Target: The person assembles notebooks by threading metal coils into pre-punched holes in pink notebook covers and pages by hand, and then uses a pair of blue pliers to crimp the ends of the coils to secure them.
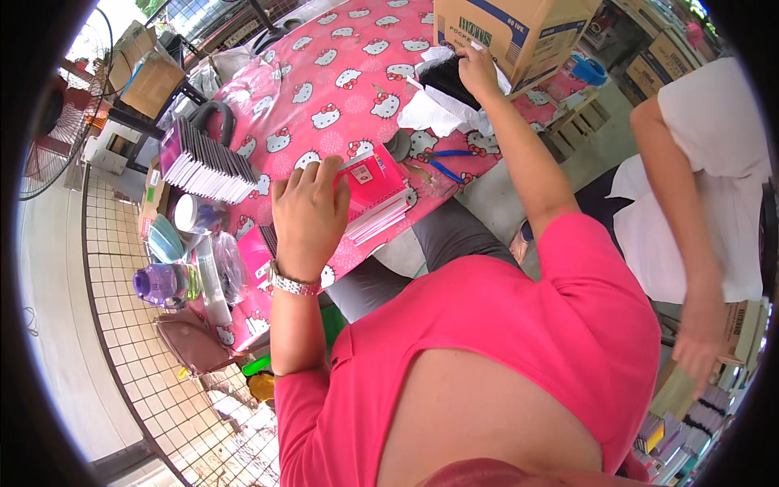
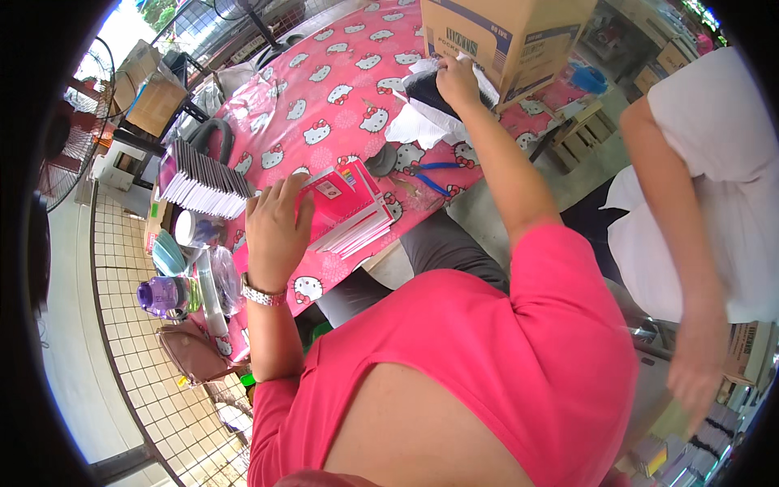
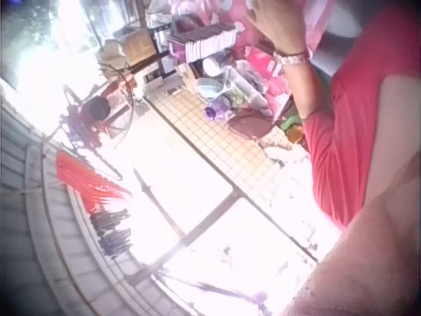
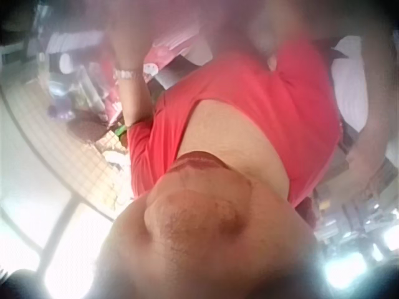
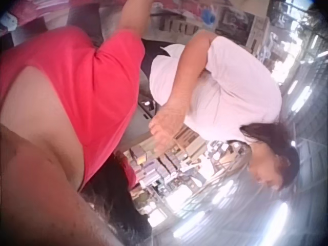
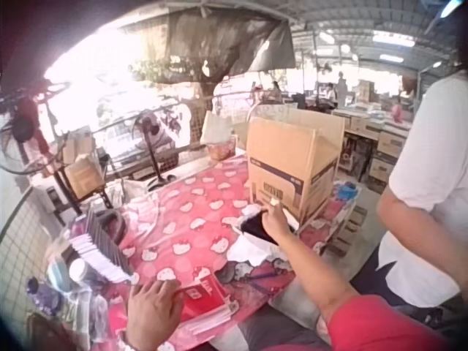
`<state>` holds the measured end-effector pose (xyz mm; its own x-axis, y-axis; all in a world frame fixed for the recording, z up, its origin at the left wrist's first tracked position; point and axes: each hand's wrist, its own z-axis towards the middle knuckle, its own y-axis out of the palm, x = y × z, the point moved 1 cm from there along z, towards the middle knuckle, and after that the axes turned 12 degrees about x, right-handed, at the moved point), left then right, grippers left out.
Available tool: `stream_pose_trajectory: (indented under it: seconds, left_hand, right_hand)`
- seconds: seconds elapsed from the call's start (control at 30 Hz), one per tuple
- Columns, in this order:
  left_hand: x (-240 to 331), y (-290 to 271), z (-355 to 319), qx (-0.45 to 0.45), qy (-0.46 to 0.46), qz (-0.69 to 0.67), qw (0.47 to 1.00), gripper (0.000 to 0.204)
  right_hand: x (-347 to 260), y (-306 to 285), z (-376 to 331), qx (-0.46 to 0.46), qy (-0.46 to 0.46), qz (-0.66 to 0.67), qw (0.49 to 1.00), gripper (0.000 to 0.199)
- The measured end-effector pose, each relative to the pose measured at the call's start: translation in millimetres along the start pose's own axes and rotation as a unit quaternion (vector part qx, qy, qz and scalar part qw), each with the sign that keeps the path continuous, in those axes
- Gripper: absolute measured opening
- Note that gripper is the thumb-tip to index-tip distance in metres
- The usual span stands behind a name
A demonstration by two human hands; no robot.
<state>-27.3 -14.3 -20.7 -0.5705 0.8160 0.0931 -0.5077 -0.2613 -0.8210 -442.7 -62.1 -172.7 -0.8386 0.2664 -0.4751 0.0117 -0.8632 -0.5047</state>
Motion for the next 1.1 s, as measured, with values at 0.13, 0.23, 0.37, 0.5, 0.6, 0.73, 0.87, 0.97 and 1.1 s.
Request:
stream_pose_trajectory:
  seconds: [0.13,0.23,0.37,0.5,0.6,0.73,0.87,0.97,1.1]
  left_hand:
    - [-5,7,-6,0.009,-0.013,0.012,1.000,0.026]
    - [-1,8,0,0.020,-0.001,0.014,1.000,0.025]
    - [8,15,6,0.062,0.027,0.012,0.998,0.019]
    - [10,14,8,0.061,0.044,-0.041,0.996,0.016]
    - [7,10,5,0.047,0.046,-0.068,0.996,0.014]
    - [12,9,6,0.043,0.040,-0.067,0.996,0.014]
    - [17,8,4,0.041,0.034,-0.055,0.997,0.014]
    - [17,9,3,0.046,0.039,-0.053,0.997,0.014]
    - [19,9,5,0.045,0.036,-0.048,0.997,0.014]
  right_hand:
    - [-99,-90,-58,-0.196,0.231,0.408,0.861,0.034]
    - [-163,-154,-104,-0.280,0.153,0.437,0.841,0.052]
    - [-205,-150,-140,-0.210,-0.028,0.423,0.881,0.057]
    - [-199,-162,-103,-0.277,0.026,0.451,0.848,0.041]
    - [-192,-160,-78,-0.266,-0.072,0.401,0.874,0.025]
    - [-190,-161,-68,-0.269,-0.127,0.389,0.872,0.027]
    - [-185,-159,-63,-0.322,-0.157,0.412,0.838,0.032]
    - [-187,-160,-51,-0.384,-0.192,0.408,0.806,0.036]
    - [-187,-159,-40,-0.408,-0.202,0.395,0.798,0.033]
